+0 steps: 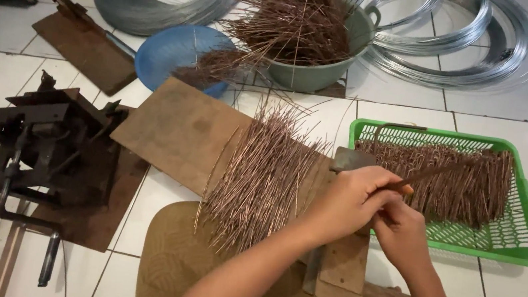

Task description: Cutting thin brown rods or sticks to a uniform length using a manual cutting jig and placing them in a basket.

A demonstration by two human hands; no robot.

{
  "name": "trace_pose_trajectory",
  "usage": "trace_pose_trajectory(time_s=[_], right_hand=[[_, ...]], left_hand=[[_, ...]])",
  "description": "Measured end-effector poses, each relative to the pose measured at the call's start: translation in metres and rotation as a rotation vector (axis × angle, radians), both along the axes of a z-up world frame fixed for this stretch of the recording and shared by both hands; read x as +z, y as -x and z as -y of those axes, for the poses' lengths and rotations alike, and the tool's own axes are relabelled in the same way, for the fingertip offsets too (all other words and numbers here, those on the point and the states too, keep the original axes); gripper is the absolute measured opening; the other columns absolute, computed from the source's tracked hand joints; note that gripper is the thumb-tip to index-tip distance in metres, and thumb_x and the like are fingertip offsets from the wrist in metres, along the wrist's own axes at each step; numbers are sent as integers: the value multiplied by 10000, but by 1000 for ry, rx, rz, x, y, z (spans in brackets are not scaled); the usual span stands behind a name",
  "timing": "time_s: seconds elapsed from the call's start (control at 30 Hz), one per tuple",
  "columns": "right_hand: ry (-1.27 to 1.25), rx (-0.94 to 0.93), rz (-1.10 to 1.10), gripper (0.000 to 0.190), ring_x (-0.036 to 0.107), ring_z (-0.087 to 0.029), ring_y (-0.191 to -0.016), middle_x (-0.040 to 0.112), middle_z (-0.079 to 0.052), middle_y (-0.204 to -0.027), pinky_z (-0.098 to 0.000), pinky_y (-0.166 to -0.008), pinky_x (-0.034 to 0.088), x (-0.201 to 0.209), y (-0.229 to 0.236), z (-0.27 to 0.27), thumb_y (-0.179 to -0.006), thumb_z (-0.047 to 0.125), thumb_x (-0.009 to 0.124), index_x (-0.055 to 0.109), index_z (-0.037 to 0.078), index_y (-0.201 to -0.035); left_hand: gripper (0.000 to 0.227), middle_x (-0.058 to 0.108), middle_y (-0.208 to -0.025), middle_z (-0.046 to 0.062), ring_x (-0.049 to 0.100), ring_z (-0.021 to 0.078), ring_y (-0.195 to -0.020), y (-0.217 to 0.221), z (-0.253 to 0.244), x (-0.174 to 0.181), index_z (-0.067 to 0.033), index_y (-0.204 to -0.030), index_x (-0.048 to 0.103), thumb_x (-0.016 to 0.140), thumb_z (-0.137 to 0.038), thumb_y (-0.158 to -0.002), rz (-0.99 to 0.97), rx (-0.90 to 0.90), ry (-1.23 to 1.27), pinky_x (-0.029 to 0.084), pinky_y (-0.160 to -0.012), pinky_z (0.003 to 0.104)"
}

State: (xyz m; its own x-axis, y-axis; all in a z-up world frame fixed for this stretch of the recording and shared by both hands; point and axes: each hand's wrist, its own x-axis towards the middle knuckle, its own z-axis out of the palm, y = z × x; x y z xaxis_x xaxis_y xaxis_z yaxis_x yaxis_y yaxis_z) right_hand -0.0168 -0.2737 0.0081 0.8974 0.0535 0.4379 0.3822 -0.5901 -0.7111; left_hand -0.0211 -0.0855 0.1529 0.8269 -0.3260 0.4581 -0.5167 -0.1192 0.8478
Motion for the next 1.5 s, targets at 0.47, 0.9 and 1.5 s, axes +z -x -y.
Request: trace_pose_trajectory(time_s=[0.47,0.9,1.5], right_hand=[[37,52,143,106,674,-478,-831,703,-180,-779,-493,-742,538,61,-71,-3,-1008,37,657,760,13,-991],[-405,91,-340,56,715,-220,-611,718,-154,-728,-334,-581,581,53,-108,-17,-980,32,714,735,-6,-945],[-464,-55,-587,382,699,-230,-917,736,-181,-1017,-349,-763,591,46,-124,-5,-1139,306,496,714,-5,-1181]], left_hand=[[168,700,-960,51,742,322,-991,-99,21,8,-231,-1038,767,713,-319,-905,-99,100,-21,591,-933,438],[217,696,-782,-12,733,167,-753,-204,39,-58,-238,-968,782,805,-330,-772,-247,138,-102,603,-741,320],[447,711,-823,139,678,154,-635,-171,11,-111,107,-1134,674,836,-120,-784,-996,36,276,618,-530,257]])
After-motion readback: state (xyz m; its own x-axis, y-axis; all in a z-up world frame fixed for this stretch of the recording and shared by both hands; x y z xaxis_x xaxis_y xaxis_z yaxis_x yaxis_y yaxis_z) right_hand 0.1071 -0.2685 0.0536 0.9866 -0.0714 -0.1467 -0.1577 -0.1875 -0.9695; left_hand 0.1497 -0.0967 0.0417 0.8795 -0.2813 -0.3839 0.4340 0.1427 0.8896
